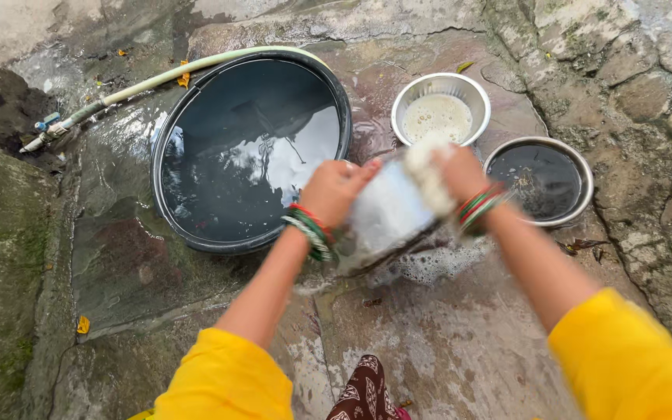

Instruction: The person washes several metal bowls and a pot by hand using a cloth and soapy water in a basin.

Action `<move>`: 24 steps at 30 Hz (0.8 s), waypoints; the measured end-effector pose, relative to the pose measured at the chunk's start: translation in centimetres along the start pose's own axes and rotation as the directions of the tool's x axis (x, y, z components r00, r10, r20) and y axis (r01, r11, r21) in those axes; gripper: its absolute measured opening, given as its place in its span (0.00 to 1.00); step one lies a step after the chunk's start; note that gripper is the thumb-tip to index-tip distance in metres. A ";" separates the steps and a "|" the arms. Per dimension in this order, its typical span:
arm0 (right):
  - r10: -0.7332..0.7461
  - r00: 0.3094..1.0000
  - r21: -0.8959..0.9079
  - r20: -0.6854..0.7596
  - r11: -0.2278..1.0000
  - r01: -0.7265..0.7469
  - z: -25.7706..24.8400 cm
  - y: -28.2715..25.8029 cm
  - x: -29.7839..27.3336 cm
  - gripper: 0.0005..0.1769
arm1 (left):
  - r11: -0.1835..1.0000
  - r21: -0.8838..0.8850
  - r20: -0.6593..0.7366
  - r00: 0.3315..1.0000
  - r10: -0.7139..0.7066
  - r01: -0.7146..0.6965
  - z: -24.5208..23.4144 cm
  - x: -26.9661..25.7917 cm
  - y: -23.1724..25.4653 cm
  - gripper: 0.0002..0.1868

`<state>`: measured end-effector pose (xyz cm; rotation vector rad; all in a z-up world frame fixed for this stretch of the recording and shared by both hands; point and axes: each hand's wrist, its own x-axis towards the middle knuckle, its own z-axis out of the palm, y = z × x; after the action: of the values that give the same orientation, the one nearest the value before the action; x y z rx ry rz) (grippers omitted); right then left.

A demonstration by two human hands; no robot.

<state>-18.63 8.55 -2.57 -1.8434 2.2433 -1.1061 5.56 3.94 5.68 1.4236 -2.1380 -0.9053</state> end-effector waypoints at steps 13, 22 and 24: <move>0.685 0.523 0.810 0.506 -0.169 -0.562 2.4 2.1 2.0 0.43 | 0.464 -0.886 -0.115 0.966 -0.231 0.005 3.9 -0.1 1.8 0.44; 0.781 0.599 0.836 -0.178 0.441 -0.326 0.4 -6.6 0.4 0.42 | -0.211 -0.972 0.026 0.844 -0.536 -0.104 7.7 3.4 2.9 0.27; 0.258 0.810 0.260 -0.527 0.956 -0.136 -1.0 -10.1 -0.4 0.49 | -0.207 -0.971 -0.009 0.882 -0.472 -0.120 8.5 4.3 1.9 0.27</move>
<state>-10.45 8.91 3.42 -1.2718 2.3798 -1.9501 -2.90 2.94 0.99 0.7452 -0.2223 -1.6397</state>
